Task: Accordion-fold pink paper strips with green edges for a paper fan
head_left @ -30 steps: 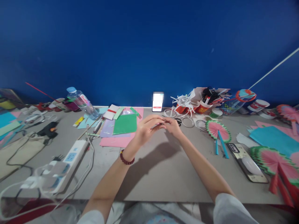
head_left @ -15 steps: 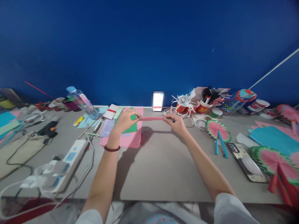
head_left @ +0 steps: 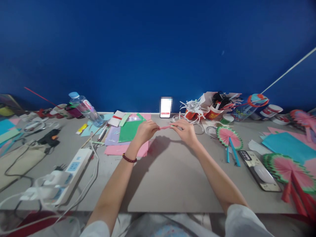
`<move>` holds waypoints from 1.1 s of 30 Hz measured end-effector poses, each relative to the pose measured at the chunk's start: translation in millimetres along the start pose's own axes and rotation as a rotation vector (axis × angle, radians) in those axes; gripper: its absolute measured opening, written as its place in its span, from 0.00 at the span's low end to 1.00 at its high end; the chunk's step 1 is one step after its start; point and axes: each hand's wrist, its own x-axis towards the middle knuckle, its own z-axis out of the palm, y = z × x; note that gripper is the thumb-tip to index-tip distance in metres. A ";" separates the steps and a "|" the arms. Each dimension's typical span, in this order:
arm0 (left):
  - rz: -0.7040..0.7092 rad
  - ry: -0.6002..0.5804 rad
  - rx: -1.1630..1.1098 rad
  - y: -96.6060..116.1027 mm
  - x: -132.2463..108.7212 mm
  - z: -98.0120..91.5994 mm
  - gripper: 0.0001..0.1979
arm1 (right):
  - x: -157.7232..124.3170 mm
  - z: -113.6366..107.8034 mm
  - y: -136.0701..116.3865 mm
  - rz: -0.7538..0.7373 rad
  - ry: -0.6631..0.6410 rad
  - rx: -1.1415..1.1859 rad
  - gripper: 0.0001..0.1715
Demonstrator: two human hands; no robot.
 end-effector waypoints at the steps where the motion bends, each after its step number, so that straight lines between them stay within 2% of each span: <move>1: -0.006 0.038 -0.038 -0.7 -0.5 2.2 0.09 | 0.1 0.0 -2.6 0.039 0.007 0.033 0.09; 3: -0.033 0.077 -0.115 -0.3 -1.0 4.9 0.09 | 0.0 0.5 -6.8 0.127 0.021 0.116 0.12; 6: -0.091 0.045 -0.219 6.0 0.0 5.9 0.08 | -0.1 1.7 -10.6 0.188 0.038 0.195 0.11; 9: -0.101 0.051 -0.289 17.4 2.9 7.0 0.07 | -0.1 2.7 -13.1 0.132 0.058 0.174 0.07; 11: -0.061 0.096 -0.370 25.4 5.0 9.4 0.12 | -0.2 3.1 -15.3 0.065 0.074 0.136 0.05; 13: -0.031 0.162 -0.430 31.9 6.6 12.9 0.09 | -0.7 3.2 -18.3 0.006 0.072 0.110 0.03; 16: -0.048 0.277 -0.522 36.9 7.7 17.2 0.07 | -1.6 3.2 -23.7 -0.019 0.033 0.096 0.08; 19: -0.106 0.338 -0.593 37.5 8.2 17.3 0.07 | -2.4 3.5 -28.1 0.009 0.005 0.101 0.14; 24: -0.142 0.339 -0.640 38.9 9.3 13.8 0.08 | -2.4 3.3 -30.6 0.002 0.033 0.133 0.06; 33: -0.168 0.336 -0.696 43.5 9.1 14.4 0.08 | -2.5 3.4 -28.3 -0.011 0.044 0.095 0.08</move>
